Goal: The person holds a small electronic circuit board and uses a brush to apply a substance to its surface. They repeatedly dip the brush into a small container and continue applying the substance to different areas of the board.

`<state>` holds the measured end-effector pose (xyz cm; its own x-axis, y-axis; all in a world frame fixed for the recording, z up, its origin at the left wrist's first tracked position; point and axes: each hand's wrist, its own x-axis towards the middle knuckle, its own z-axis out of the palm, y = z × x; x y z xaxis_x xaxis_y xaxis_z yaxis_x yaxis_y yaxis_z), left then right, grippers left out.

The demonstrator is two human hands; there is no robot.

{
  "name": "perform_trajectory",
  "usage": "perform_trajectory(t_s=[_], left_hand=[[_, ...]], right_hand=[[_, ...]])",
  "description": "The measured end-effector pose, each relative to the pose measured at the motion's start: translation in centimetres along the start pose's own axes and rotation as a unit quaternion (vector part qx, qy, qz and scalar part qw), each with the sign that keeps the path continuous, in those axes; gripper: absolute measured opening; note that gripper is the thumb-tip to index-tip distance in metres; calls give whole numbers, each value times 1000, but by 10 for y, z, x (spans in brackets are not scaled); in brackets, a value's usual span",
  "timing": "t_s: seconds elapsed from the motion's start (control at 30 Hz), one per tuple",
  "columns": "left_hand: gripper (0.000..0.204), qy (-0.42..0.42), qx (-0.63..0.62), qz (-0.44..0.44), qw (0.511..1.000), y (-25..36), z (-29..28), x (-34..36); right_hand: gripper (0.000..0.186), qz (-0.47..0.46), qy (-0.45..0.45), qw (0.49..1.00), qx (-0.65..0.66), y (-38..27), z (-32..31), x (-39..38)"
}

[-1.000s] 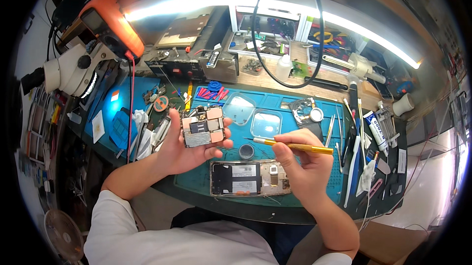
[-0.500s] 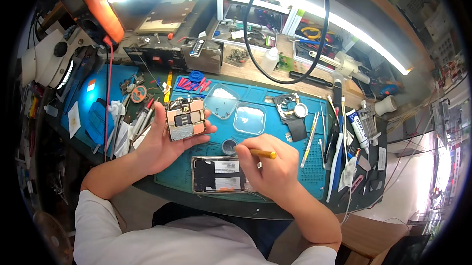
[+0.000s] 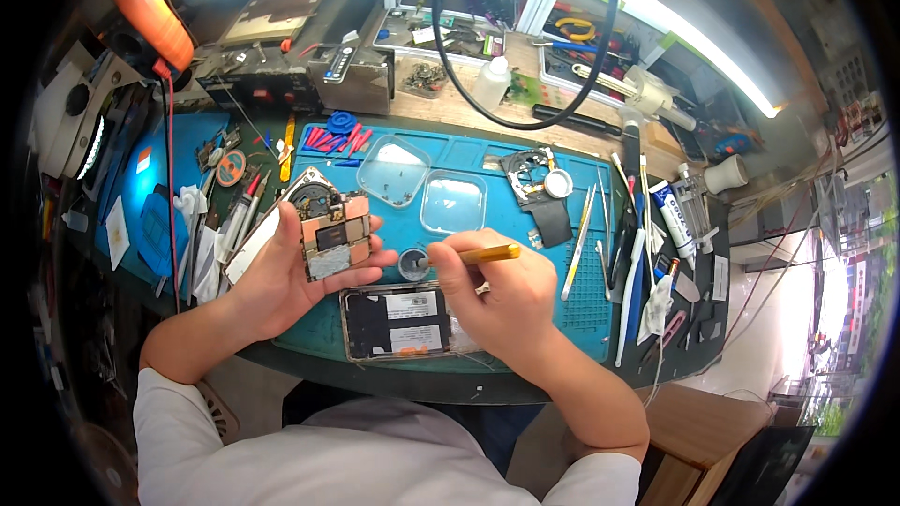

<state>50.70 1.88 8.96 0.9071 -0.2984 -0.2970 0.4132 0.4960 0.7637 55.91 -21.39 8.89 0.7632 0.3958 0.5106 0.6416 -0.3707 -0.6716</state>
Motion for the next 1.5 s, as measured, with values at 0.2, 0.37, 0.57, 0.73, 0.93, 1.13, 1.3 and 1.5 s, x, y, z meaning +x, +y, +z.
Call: perform_trajectory(t_s=[0.2,0.37,0.57,0.73,0.93,1.13,1.3,1.5], left_hand=[[87,20,31,-4,999,-1,0,-3],[91,5,19,-5,1000,-1,0,-3],[90,-5,27,-2,1000,-4,-2,-3],[90,-3,56,4,998,-5,0,-2],[94,-1,31,-10,999,1,2,-3],[88,8,16,-3,1000,-3,-3,-1],[88,-55,-43,4,998,-6,-12,1],[104,-125,-167,-30,977,-10,-17,3]], right_hand=[[11,-24,-2,1000,1,2,5,0],[9,-29,-5,1000,-2,4,5,0],[8,-37,-1,999,11,6,8,-3],[8,-11,4,1000,26,5,8,-4],[20,119,0,988,98,2,2,-7],[16,194,55,955,216,-6,-5,-6],[16,138,81,933,323,-10,-14,-9],[13,-133,7,972,196,-14,-19,-6]])
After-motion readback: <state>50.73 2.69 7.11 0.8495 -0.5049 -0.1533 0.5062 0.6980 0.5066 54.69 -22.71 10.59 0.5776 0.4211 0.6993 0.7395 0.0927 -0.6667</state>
